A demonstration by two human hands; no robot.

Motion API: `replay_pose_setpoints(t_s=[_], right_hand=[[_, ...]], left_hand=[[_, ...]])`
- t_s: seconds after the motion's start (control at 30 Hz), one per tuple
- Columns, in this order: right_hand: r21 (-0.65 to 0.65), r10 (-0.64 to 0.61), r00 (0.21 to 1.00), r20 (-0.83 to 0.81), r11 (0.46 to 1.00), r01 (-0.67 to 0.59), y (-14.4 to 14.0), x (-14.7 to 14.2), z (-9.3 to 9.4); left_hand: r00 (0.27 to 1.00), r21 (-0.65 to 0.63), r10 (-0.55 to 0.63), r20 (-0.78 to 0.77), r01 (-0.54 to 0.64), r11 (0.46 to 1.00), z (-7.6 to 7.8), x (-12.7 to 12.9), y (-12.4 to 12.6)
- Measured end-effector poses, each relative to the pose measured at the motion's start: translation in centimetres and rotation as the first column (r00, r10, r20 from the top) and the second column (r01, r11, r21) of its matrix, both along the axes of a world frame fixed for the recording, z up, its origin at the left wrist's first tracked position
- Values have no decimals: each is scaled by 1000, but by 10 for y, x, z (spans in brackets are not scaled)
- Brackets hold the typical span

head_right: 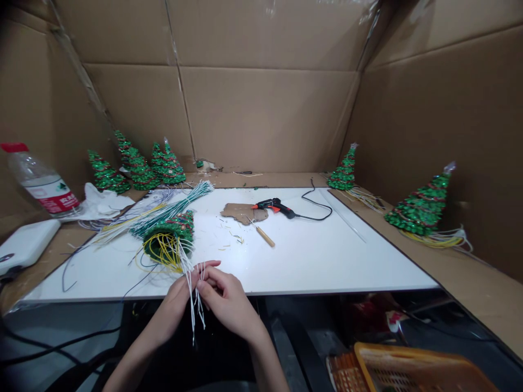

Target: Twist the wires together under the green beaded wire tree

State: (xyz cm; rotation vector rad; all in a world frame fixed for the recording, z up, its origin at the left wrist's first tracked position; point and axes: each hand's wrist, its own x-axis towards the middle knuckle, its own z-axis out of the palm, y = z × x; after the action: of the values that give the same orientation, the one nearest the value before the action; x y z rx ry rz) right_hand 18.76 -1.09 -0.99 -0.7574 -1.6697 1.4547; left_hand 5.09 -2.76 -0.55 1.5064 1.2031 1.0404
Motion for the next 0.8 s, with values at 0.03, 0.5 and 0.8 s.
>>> replay_pose_setpoints(t_s=[0.03, 0.5, 0.8], right_hand=[[-3, 0, 1000, 0, 1000, 0, 0, 0, 0], [3, 1, 1000, -8, 1000, -1, 0, 0, -1], [50, -31, 999, 20, 998, 30, -1, -1, 1]], left_hand=[[1000, -1, 1, 2, -1, 1000, 0, 0, 0], [999, 19, 24, -39, -23, 1000, -1, 2, 1], [1000, 50, 26, -10, -25, 998, -5, 1, -2]])
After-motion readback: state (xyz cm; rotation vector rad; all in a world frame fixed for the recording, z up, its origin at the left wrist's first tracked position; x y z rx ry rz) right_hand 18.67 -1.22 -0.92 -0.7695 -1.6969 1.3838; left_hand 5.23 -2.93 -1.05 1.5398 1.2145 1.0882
